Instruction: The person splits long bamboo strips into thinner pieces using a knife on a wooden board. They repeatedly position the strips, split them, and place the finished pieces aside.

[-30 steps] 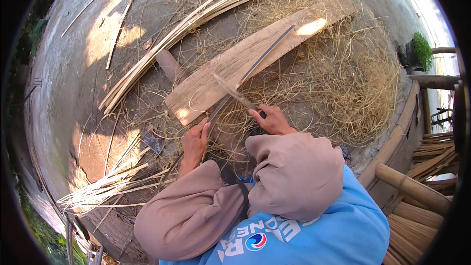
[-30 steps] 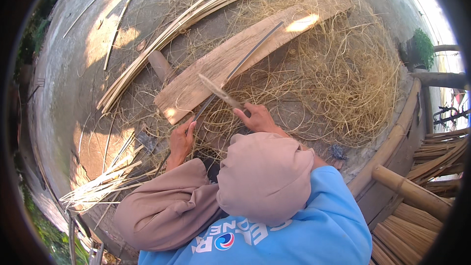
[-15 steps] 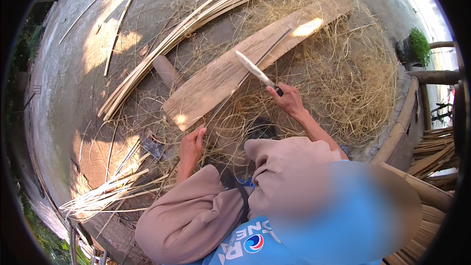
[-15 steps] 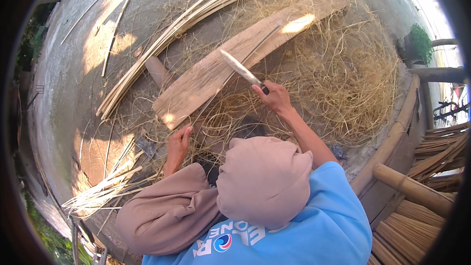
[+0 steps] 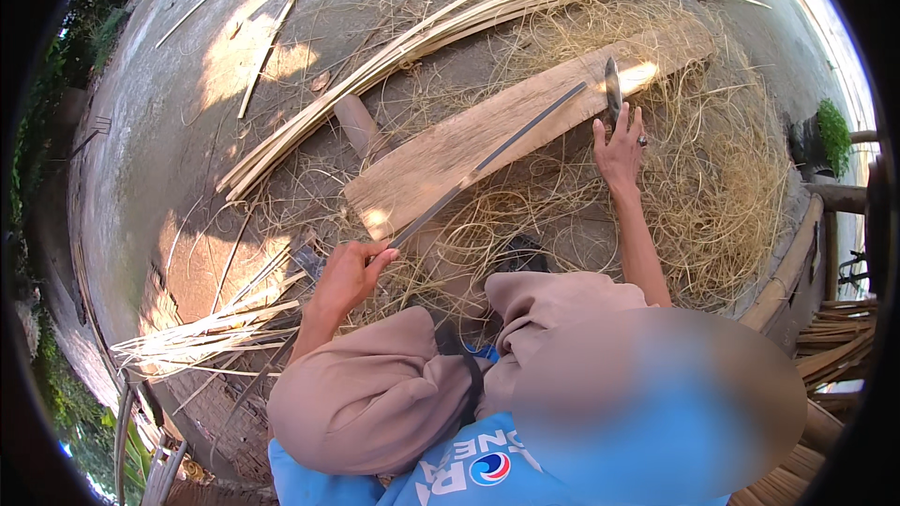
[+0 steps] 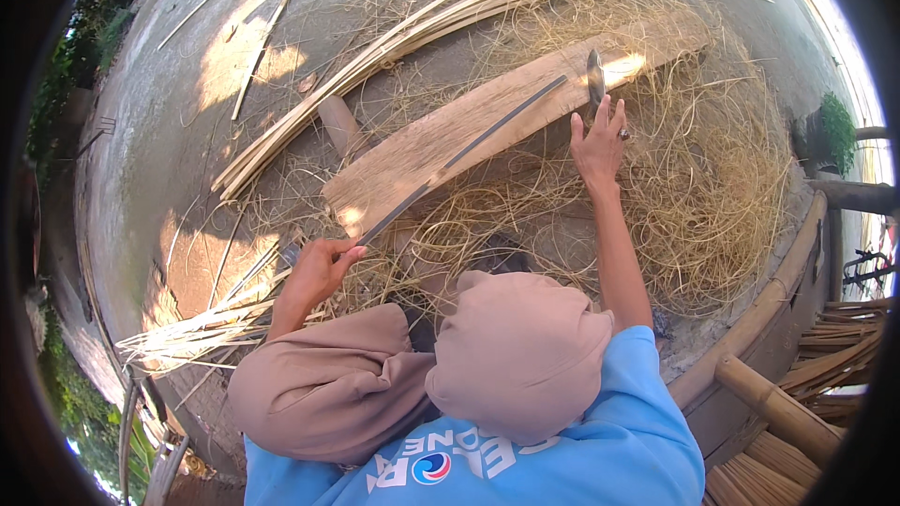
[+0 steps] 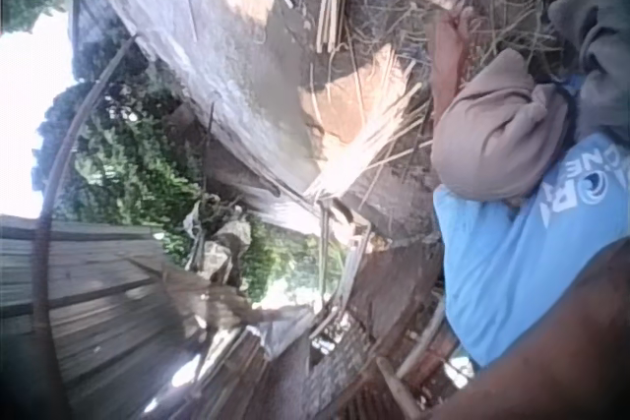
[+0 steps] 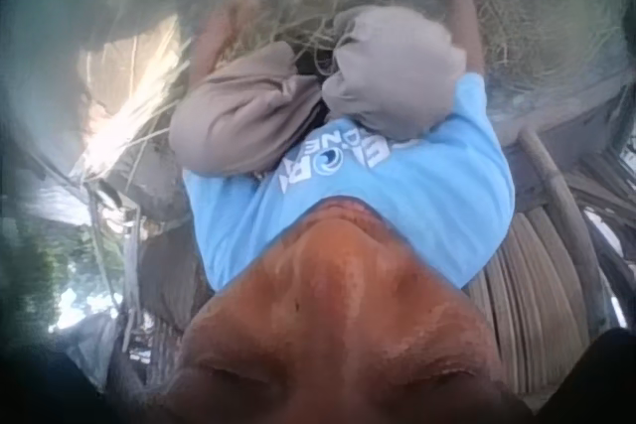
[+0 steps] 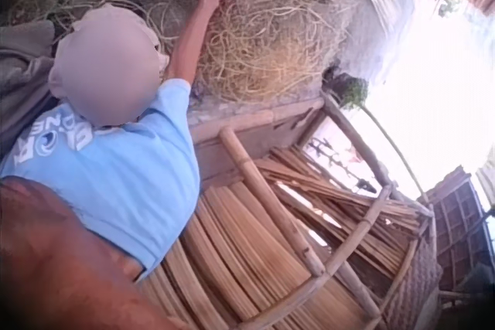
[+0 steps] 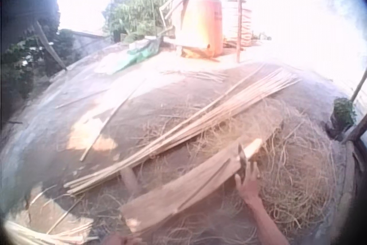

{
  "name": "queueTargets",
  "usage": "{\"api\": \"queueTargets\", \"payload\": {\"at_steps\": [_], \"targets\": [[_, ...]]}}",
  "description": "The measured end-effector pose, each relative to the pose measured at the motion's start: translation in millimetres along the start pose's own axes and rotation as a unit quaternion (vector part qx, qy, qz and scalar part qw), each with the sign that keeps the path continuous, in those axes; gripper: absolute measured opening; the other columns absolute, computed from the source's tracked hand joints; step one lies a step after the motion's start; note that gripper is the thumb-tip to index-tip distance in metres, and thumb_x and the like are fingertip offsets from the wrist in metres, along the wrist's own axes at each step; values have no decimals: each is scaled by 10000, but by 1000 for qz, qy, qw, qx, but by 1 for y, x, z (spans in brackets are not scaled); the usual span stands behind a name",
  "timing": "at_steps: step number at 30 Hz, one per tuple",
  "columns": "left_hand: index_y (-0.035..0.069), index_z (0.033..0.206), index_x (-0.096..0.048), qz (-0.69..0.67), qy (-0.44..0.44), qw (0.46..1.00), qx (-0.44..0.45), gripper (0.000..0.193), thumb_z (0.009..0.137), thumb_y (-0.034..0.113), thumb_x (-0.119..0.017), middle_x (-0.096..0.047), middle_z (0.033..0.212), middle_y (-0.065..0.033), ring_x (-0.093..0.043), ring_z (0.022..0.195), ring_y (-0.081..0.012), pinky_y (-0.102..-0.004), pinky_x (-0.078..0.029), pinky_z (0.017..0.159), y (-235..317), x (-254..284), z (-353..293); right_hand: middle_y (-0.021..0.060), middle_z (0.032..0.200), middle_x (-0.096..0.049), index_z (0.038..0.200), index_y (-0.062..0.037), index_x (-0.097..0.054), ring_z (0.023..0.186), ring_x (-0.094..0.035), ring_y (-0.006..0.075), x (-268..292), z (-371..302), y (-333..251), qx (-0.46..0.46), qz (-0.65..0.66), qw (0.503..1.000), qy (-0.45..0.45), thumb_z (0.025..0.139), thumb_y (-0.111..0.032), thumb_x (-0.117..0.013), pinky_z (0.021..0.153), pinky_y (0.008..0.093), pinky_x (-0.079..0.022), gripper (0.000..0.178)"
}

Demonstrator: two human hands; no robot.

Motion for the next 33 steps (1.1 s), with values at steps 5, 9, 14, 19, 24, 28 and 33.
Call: {"api": "queueTargets", "payload": {"at_steps": [5, 9, 14, 19, 24, 28, 33], "targets": [[109, 1115, -790, 160, 79, 980, -90, 326, 994, 382, -661, -715, 877, -192, -704, 881, -364, -476, -542, 791, 73, 97, -25, 248, 1643, -267, 1574, -104, -359, 1509, -285, 442, -12, -13, -116, 271, 83, 956, -74, 1018, -289, -592, 1219, 508, -309, 631], [119, 1155, -762, 227, 144, 956, -117, 287, 1000, 335, -655, -729, 921, -174, -717, 965, -362, -484, -565, 844, 124, 146, -41, 193, 1607, -385, 1493, -75, -453, 1507, -332, 376, -29, 22, -126, 255, 110, 957, -86, 1101, -309, -464, 1235, 490, -290, 457], [66, 1092, -773, 158, 93, 979, -94, 294, 978, 325, -692, -755, 901, -167, -745, 888, -334, -480, -578, 801, 102, 161, -28, 196, 1537, -482, 1421, -68, -520, 1472, -393, 370, -32, 24, -134, 288, 94, 949, -90, 1116, -395, -415, 1227, 480, -286, 460], [52, 1118, -775, 89, 64, 991, -79, 306, 931, 291, -730, -758, 1096, -176, -725, 1068, -309, -462, -577, 856, 99, 149, 3, 198, 1376, -606, 1344, -22, -571, 1328, -524, 392, -35, 58, -115, 232, 91, 965, -79, 1104, -333, -458, 1090, 476, -406, 409], [159, 1225, -764, 227, 119, 953, -159, 332, 905, 243, -745, -724, 1254, -114, -670, 1160, -274, -466, -519, 918, 174, 139, 57, 239, 1312, -644, 1364, -67, -569, 1227, -588, 448, -43, 82, -81, 144, 90, 984, -43, 1108, -376, -448, 1011, 499, -459, 419], [201, 1245, -761, 343, 91, 909, -220, 348, 898, 222, -752, -724, 1254, -89, -662, 1150, -264, -477, -505, 899, 216, 145, 53, 263, 1134, -691, 1271, -58, -576, 1035, -648, 484, -35, 86, -74, 168, 102, 980, -3, 1109, -331, -475, 855, 499, -509, 334], [184, 1238, -763, 358, 124, 896, -232, 332, 911, 245, -750, -734, 1225, -58, -677, 1120, -233, -475, -518, 859, 217, 147, 38, 274, 1201, -676, 1327, -62, -583, 1106, -638, 471, -47, 98, -55, 190, 62, 980, -20, 1110, -347, -454, 973, 500, -480, 381]]}}
Point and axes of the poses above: each hand's wrist, its own z-axis towards the middle knuckle, its own x-axis out of the back of the hand, y = z × x, the point moved 5 cm from there along z, towards the middle knuckle
